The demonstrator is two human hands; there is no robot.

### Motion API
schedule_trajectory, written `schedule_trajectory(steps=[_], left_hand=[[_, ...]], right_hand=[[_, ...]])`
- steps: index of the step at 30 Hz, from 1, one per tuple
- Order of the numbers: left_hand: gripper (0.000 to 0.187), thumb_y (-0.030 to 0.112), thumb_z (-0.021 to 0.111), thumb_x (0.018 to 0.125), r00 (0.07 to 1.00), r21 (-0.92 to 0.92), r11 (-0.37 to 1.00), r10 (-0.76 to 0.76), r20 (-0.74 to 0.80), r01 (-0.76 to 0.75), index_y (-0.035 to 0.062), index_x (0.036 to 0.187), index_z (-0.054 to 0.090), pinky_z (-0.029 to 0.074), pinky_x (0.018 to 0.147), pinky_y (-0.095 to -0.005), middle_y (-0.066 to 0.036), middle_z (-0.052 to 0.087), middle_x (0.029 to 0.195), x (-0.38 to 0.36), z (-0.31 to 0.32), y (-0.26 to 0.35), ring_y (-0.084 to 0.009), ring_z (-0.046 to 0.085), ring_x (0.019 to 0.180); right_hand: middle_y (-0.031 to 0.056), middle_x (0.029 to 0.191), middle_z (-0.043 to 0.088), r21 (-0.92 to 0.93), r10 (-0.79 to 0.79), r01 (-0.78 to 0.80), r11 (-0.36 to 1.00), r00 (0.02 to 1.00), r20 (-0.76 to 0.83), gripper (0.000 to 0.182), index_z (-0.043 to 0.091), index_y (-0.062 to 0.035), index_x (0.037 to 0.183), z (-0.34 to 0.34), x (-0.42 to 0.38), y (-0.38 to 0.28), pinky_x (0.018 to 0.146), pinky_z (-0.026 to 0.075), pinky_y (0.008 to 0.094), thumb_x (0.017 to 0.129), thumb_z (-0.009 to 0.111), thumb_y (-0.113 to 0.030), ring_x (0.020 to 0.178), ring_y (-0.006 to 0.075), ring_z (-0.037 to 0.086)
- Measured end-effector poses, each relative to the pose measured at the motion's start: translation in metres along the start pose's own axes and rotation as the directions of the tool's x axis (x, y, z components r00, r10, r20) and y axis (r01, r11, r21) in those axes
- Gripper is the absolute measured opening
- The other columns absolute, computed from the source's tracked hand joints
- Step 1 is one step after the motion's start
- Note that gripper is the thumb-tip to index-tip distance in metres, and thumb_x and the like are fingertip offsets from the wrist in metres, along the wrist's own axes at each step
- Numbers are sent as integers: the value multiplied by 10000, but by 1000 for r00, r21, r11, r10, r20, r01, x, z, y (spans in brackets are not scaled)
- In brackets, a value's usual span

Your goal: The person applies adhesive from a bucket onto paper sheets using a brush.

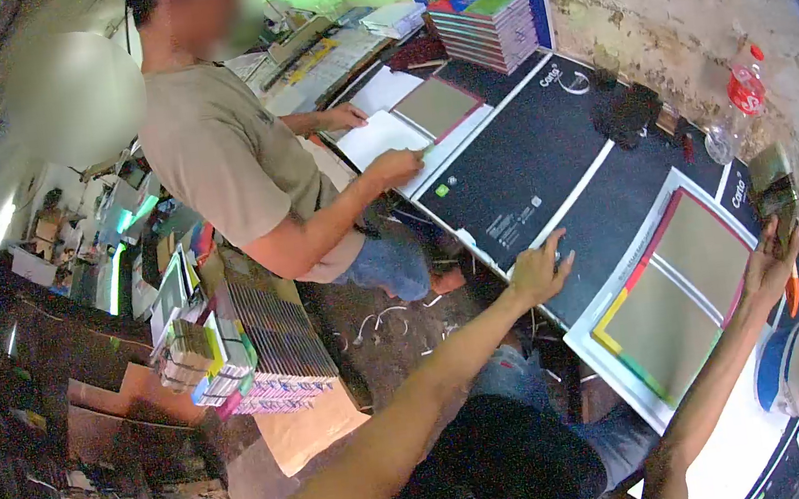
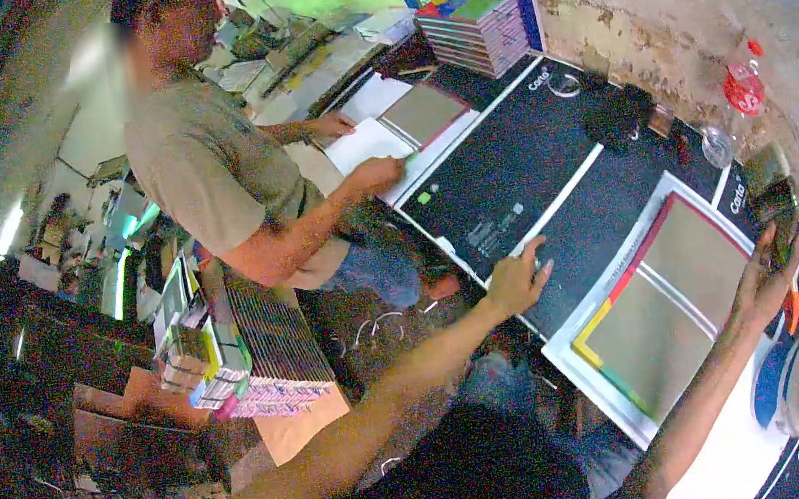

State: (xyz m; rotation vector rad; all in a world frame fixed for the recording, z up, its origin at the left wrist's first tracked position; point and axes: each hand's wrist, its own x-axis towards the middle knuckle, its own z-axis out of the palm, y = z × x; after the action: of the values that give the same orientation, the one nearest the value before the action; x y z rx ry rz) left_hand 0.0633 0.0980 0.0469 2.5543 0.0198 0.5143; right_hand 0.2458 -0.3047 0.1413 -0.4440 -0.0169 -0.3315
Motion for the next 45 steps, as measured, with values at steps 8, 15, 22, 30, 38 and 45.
schedule_trajectory(steps=[8,15,22,30,38,45], left_hand=[[440,282,547,909,988,-64,990,-117,105,124,47,1264,434,471,522,-453,-103,578,570,9,-3,2,-312,598,522],[418,246,585,883,971,-15,985,-167,172,172,79,1242,451,486,550,-439,-121,587,613,15,-6,1,-329,618,580],[417,315,557,896,975,14,988,-154,157,154,90,1232,456,476,596,-481,-140,581,592,13,2,2,-368,616,604],[434,365,563,894,994,61,994,-95,45,92,103,1228,471,487,532,-461,-127,579,579,6,13,-2,-346,618,566],[497,394,519,908,990,9,992,-124,71,123,55,1261,430,506,590,-490,-161,612,593,7,-6,5,-377,634,593],[473,348,547,903,988,-152,976,-154,8,154,52,1253,432,511,574,-484,-160,636,645,3,-14,7,-381,637,605]], right_hand=[[169,1114,608,-484,-303,309,819,948,92,355,565,39,1215,55,31,58,829,504,325,948,553,-194,966,245,616],[164,1049,594,-383,-285,293,876,955,79,354,576,50,1134,61,63,50,745,476,316,941,525,-242,865,218,570],[131,983,544,-287,-210,229,930,973,97,333,543,41,1092,77,53,49,758,428,325,932,501,-248,831,209,487],[122,1054,555,-187,-105,98,977,994,-25,337,520,-14,1193,56,20,-13,726,423,294,943,505,-240,876,211,521],[-22,786,484,-109,-5,-10,994,990,-140,163,544,-101,1035,-3,-126,-96,402,289,200,912,591,-196,497,64,322],[105,793,633,26,183,-199,980,938,294,420,446,-212,1226,-117,-204,-185,532,476,384,874,575,-401,623,197,574]])
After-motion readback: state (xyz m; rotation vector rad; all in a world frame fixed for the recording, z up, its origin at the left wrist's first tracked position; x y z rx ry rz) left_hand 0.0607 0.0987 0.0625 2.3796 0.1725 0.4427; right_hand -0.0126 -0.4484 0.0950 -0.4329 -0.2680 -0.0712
